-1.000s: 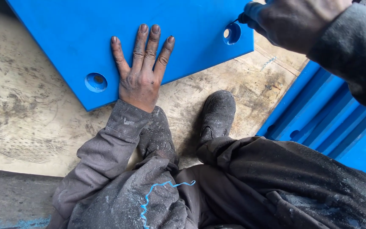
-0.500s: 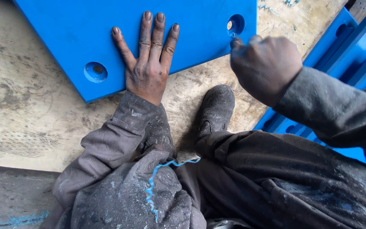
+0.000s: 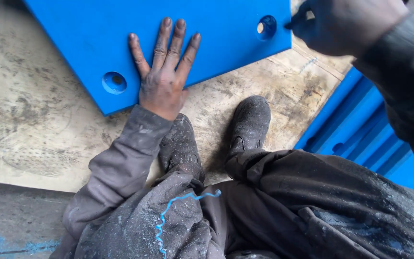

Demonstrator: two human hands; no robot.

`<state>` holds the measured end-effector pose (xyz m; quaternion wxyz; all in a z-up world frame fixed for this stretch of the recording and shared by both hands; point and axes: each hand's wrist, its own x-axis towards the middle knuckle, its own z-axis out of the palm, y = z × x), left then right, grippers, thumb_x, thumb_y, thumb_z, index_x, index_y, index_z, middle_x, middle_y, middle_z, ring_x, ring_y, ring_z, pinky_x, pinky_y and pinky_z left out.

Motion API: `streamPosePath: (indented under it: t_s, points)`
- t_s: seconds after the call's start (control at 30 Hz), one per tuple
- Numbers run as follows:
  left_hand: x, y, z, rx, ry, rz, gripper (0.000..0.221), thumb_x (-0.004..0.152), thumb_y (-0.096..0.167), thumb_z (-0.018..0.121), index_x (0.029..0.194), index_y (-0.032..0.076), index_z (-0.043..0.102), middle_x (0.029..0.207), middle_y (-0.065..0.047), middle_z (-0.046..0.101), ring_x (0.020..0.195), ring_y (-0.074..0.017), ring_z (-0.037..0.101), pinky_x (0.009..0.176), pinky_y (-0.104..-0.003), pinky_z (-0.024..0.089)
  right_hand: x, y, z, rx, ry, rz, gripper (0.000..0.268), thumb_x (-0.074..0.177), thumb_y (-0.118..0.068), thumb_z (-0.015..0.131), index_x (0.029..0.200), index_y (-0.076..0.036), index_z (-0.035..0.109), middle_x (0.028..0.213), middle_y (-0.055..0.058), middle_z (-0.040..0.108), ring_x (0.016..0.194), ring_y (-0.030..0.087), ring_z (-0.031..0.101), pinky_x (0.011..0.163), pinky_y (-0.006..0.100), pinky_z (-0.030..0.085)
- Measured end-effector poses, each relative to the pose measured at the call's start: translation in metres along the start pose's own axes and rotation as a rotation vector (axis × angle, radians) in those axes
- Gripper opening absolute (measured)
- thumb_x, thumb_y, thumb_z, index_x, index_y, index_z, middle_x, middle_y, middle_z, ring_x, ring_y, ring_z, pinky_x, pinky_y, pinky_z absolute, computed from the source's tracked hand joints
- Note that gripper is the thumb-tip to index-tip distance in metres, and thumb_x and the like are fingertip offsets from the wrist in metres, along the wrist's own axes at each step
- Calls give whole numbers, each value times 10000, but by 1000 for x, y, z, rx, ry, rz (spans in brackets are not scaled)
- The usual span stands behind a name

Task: Manually deburr pre-drilled holes in blue plastic industrial components and stack the finished parts on a pallet.

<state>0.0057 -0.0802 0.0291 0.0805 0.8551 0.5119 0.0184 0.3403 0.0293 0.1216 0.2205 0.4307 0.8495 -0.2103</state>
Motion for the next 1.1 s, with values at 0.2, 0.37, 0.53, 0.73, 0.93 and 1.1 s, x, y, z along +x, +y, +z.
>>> streamPosePath:
  t_s: [0.2,0.37,0.53,0.73,0.93,1.1]
  points:
    - [-65,-93,30,-896,407,-549,528,1086,509,620,1334,65,482,1294,-126,595,1140,-261,616,978,-489,505,-37,-16,-31,346,-65,265,330,958,-306,729,1236,-130,762,824,125,760,668,238,701,589,349,554]
    - [-52,-84,80,-956,360,-1084,676,1116,644,400,916,14,547,837,-96,445,728,-195,391,682,-439,351,-6,-68,-52,293,217,-52,352,951,-327,735,1250,-142,754,893,105,748,725,230,717,634,349,551]
    - [-9,-59,79,-1058,546,-984,741,1017,714,384,1030,23,651,806,-24,652,734,-161,638,656,-377,522,48,-132,-85,-295,221,-374,342,994,-384,706,1310,-256,735,814,48,667,531,214,614,466,347,473]
    - [5,-65,84,-1231,600,-792,758,1025,721,395,1046,14,670,808,-72,613,769,-192,597,715,-380,515,99,-170,-82,-593,223,-590,185,982,-278,644,1139,-280,743,883,41,661,600,177,639,462,333,459]
    - [5,-58,81,-1363,625,-760,775,1013,750,425,1032,22,689,787,-53,613,762,-166,577,730,-374,504,135,-191,-85,-791,285,-778,117,894,-286,680,975,-241,751,979,-15,679,799,163,696,587,306,540]
    - [4,-59,79,-1391,577,-774,791,983,781,392,1015,38,662,752,-36,554,713,-144,564,689,-368,513,155,-194,-82,-898,290,-834,131,910,-299,673,968,-212,752,924,-25,662,873,149,695,693,293,568]
